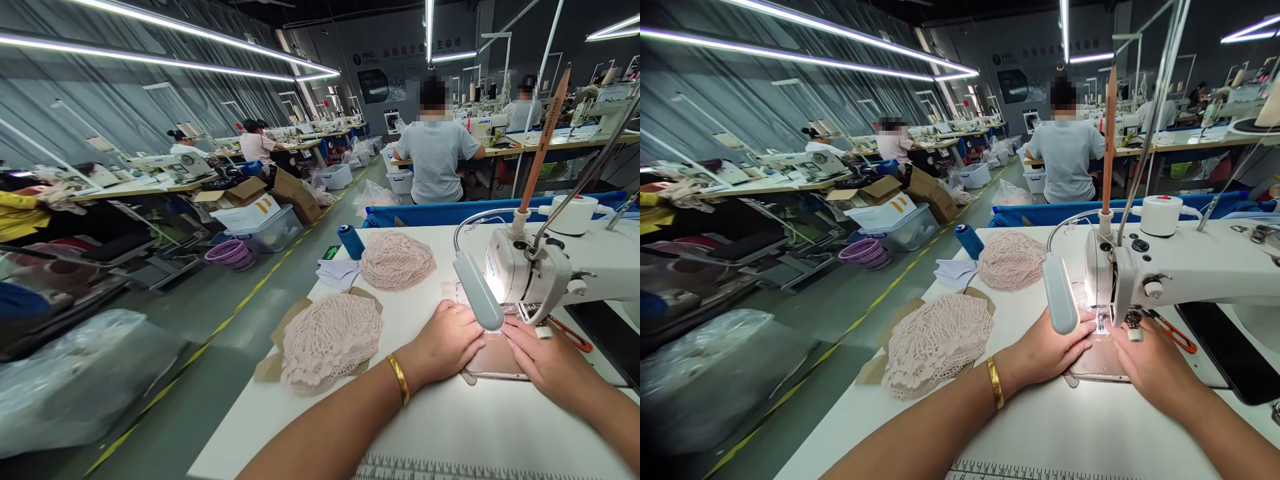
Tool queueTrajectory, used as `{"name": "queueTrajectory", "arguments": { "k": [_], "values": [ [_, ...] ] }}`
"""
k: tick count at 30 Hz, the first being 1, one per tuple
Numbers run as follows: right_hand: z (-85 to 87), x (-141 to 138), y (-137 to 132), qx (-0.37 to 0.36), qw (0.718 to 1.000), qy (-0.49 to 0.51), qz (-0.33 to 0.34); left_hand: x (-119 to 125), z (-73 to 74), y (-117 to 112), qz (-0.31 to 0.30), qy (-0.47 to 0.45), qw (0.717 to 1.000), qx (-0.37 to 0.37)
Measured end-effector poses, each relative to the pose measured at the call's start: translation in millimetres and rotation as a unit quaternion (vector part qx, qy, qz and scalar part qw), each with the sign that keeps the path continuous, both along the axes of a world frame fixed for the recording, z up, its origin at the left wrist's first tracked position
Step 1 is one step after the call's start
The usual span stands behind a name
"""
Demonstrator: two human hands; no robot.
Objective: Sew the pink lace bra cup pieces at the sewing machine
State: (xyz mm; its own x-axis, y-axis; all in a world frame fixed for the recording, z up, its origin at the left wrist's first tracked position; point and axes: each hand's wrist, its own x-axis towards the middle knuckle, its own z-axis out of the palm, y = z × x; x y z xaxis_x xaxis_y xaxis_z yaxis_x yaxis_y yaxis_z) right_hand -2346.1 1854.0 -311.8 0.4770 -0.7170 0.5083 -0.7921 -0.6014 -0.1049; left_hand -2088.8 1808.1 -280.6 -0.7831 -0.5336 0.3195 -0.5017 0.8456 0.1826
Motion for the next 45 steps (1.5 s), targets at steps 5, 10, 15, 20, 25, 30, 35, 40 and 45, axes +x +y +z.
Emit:
{"name": "queueTrajectory", "arguments": {
  "k": [5, 10, 15, 20, 25, 30, 35, 40, 45],
  "values": [
    [-8.8, -4.7, 1.7, 0.003, 1.0, -0.007, 0.013, 3.6, 6.6, -2.8, 0.058, 0.035, 0.998, 0.009],
    [-4.5, 7.8, 7.7, 0.017, 0.993, -0.051, 0.105, 9.8, 28.5, 13.5, 0.113, -0.097, 0.988, 0.042],
    [11.7, 22.8, 17.9, 0.082, 0.978, -0.02, 0.191, 20.6, 48.6, 20.3, 0.109, -0.052, 0.99, 0.071],
    [16.2, 19.6, 25.8, 0.133, 0.966, -0.018, 0.222, 35.8, 44.3, 1.5, 0.232, -0.082, 0.968, 0.055],
    [13.4, 12.1, 28.2, 0.144, 0.959, -0.019, 0.243, 38.9, 38.2, -4.1, 0.251, -0.112, 0.956, 0.097],
    [19.0, 10.3, 31.0, 0.178, 0.949, -0.012, 0.258, 28.7, 29.6, 1.2, 0.215, -0.099, 0.966, 0.106],
    [35.7, 15.1, 40.3, 0.213, 0.932, -0.008, 0.294, 20.8, 21.3, 7.1, 0.151, -0.081, 0.981, 0.091],
    [30.1, 13.6, 41.2, 0.221, 0.94, -0.12, 0.231, 12.2, 16.3, 13.0, 0.081, -0.008, 0.995, 0.056],
    [8.7, 11.4, 30.7, 0.221, 0.951, -0.217, 0.01, 3.3, 10.7, 23.3, -0.053, 0.146, 0.988, 0.003]
  ]
}}
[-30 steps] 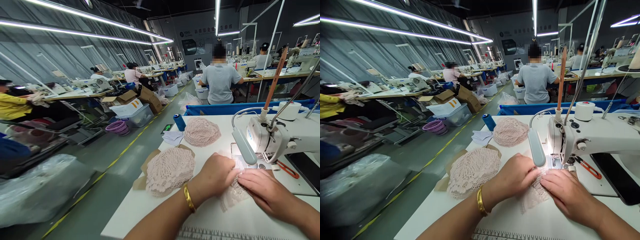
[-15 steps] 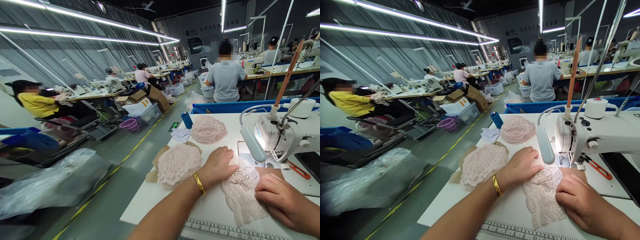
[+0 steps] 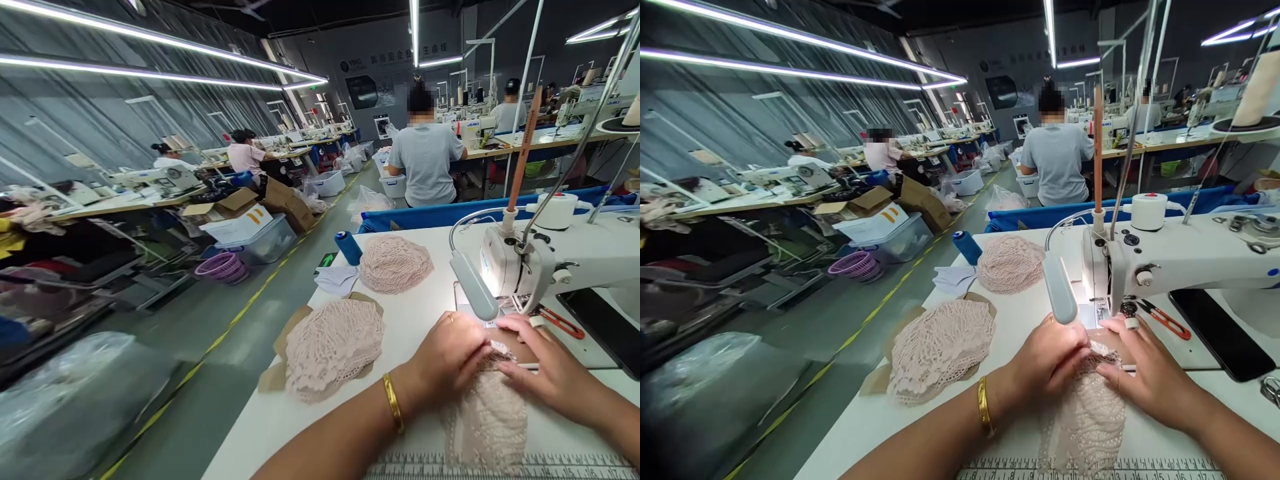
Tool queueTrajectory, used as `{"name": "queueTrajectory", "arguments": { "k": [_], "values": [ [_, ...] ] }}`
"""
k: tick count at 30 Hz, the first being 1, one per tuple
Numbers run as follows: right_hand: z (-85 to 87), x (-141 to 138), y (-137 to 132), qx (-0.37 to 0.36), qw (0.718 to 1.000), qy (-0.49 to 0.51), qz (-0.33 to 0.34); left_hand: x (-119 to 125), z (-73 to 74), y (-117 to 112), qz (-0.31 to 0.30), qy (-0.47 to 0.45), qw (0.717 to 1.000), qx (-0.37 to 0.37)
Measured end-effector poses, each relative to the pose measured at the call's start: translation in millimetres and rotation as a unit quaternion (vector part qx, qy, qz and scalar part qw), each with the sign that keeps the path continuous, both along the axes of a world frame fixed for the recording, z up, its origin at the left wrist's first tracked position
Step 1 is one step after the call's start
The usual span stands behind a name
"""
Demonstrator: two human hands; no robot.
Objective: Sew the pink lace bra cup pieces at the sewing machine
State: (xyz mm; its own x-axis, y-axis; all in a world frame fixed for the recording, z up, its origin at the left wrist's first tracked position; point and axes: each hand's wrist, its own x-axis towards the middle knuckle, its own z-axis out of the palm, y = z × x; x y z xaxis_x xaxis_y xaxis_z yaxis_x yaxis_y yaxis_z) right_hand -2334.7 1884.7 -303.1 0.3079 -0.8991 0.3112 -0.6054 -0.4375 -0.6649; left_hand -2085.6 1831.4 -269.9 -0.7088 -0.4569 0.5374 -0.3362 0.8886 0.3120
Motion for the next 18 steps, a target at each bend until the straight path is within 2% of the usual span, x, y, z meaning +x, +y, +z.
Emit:
{"name": "queueTrajectory", "arguments": {
  "k": [2, 4, 10, 14, 16, 18],
  "values": [
    [-2.2, 2.6, -2.8, 0.022, 0.999, -0.014, 0.042, -1.6, -1.3, 4.5, -0.03, 0.047, 0.998, -0.015],
    [-1.7, 5.4, -4.1, 0.008, 0.997, -0.033, 0.073, -2.6, -2.7, 9.1, -0.027, 0.067, 0.997, -0.038],
    [-0.8, 8.3, -3.8, -0.097, 0.994, -0.031, 0.05, -12.0, -13.3, 24.4, 0.093, 0.046, 0.987, -0.124],
    [3.6, 11.6, -3.4, -0.145, 0.989, -0.023, 0.033, -19.7, -15.0, 29.2, 0.119, 0.044, 0.975, -0.182],
    [7.0, 13.9, -3.0, -0.155, 0.987, -0.028, 0.033, -20.2, -12.0, 28.2, 0.109, 0.035, 0.979, -0.167],
    [9.6, 15.6, -2.4, -0.146, 0.988, -0.031, 0.042, -18.7, -8.3, 25.8, 0.115, 0.036, 0.985, -0.12]
  ]
}}
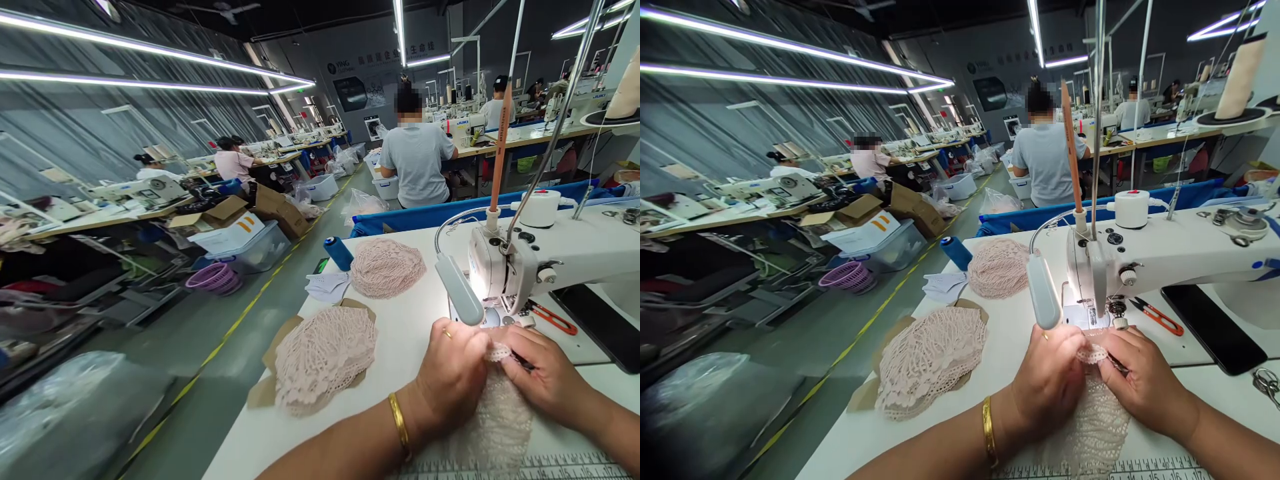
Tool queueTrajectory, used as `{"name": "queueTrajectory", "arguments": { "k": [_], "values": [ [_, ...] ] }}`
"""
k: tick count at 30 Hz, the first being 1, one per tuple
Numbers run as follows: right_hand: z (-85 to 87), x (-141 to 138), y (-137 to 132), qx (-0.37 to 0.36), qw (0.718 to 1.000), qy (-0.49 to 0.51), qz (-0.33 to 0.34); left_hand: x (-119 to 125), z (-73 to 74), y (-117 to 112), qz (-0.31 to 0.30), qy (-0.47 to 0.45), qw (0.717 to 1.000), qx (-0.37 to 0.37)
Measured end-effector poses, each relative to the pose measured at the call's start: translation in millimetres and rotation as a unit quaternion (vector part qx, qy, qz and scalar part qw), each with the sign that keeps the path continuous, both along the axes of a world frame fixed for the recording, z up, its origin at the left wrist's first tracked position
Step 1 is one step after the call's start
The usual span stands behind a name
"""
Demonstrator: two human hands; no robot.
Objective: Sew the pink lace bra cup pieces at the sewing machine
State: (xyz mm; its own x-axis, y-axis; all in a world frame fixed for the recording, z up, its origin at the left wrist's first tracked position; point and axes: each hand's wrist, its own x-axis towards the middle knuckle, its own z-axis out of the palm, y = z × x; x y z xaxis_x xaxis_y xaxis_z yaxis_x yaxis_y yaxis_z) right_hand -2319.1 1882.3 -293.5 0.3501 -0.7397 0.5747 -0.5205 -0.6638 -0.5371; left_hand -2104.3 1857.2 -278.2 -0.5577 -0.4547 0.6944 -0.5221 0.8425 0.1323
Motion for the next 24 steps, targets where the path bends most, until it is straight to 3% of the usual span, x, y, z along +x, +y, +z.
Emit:
{"name": "queueTrajectory", "arguments": {
  "k": [3, 11, 15, 24],
  "values": [
    [1.6, 1.3, 0.5, 0.016, 1.0, 0.003, 0.009, 2.6, 3.7, -2.2, 0.016, 0.024, 0.999, 0.031],
    [1.9, 1.3, 0.1, -0.008, 1.0, 0.018, -0.012, -0.2, 4.3, 0.7, 0.008, 0.007, 1.0, -0.006],
    [0.9, 0.6, 0.6, -0.001, 1.0, 0.023, -0.021, 0.1, 3.0, -1.4, 0.012, 0.044, 0.998, -0.037],
    [-0.7, 4.6, 0.9, -0.043, 0.999, 0.024, -0.002, 0.5, 2.8, -0.4, 0.012, 0.042, 0.998, -0.051]
  ]
}}
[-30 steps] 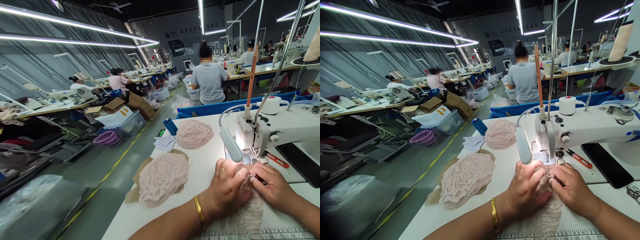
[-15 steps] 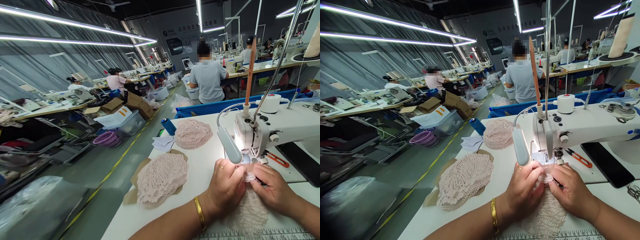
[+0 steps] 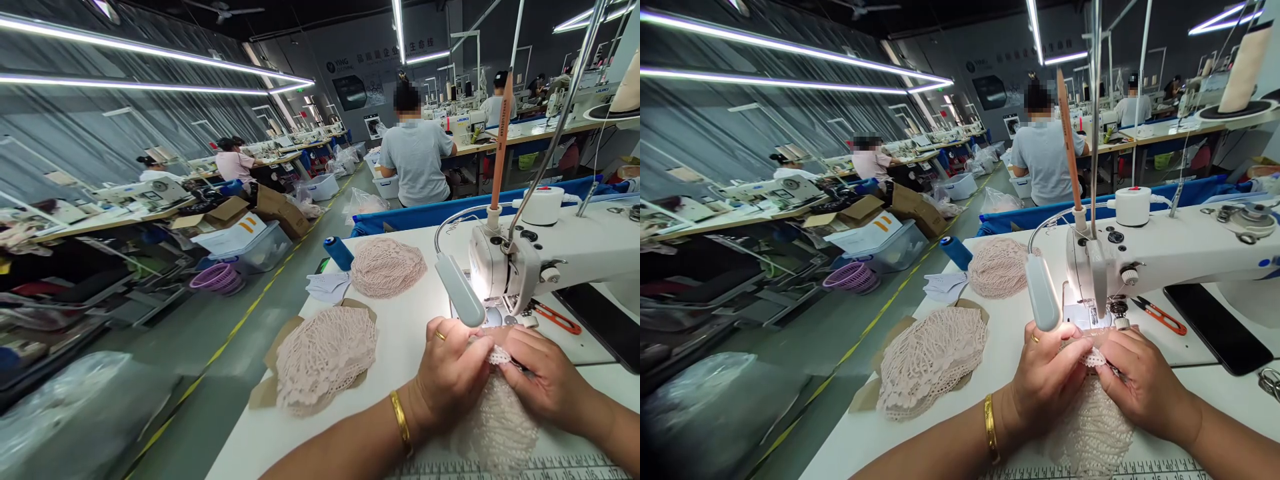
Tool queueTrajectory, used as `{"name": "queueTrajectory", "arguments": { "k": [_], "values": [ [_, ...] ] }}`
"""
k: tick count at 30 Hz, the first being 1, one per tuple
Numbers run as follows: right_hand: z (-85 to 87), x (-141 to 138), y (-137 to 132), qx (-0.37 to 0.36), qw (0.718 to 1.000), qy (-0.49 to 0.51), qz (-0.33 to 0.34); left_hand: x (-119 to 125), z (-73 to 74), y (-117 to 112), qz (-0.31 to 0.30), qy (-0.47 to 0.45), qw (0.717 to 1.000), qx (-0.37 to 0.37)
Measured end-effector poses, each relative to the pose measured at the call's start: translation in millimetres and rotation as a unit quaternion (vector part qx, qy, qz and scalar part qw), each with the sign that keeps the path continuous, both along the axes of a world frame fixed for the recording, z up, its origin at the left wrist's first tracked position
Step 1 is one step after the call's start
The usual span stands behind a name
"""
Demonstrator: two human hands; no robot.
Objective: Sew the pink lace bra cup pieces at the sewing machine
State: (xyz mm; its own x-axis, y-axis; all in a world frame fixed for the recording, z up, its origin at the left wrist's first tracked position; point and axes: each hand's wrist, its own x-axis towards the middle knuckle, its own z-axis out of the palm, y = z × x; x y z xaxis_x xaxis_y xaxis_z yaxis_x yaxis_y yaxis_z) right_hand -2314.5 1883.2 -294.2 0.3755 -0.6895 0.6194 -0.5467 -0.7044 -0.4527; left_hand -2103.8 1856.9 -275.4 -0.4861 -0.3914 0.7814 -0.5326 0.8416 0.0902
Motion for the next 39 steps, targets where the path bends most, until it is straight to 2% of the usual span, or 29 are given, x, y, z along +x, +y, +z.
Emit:
{"name": "queueTrajectory", "arguments": {
  "k": [11, 19, 26, 29, 31, 35, 39],
  "values": [
    [-4.5, -1.7, 1.3, 0.017, 1.0, 0.013, 0.015, 5.4, -3.6, -1.6, -0.009, -0.018, 1.0, 0.005],
    [-1.5, -0.9, 0.8, 0.02, 0.999, -0.002, 0.029, 5.4, -0.4, -2.5, -0.017, 0.009, 1.0, -0.014],
    [1.4, -0.5, 1.7, 0.018, 1.0, -0.002, 0.025, 6.4, -1.6, -1.7, -0.023, 0.024, 0.999, 0.005],
    [-0.9, -2.6, 3.4, 0.028, 0.999, -0.027, -0.009, 7.1, -4.0, -2.3, -0.029, 0.029, 0.999, 0.018],
    [-3.4, -4.1, 4.4, 0.016, 0.999, -0.044, -0.018, 7.2, -4.9, -2.8, -0.033, 0.021, 0.999, 0.025],
    [-4.7, -5.1, 4.4, -0.009, 0.999, -0.04, 0.007, 6.4, -3.9, -2.8, -0.031, 0.015, 0.999, 0.041],
    [-2.7, -6.3, 2.9, -0.025, 0.998, -0.046, -0.017, 5.8, -1.2, -2.3, -0.037, 0.027, 0.998, 0.045]
  ]
}}
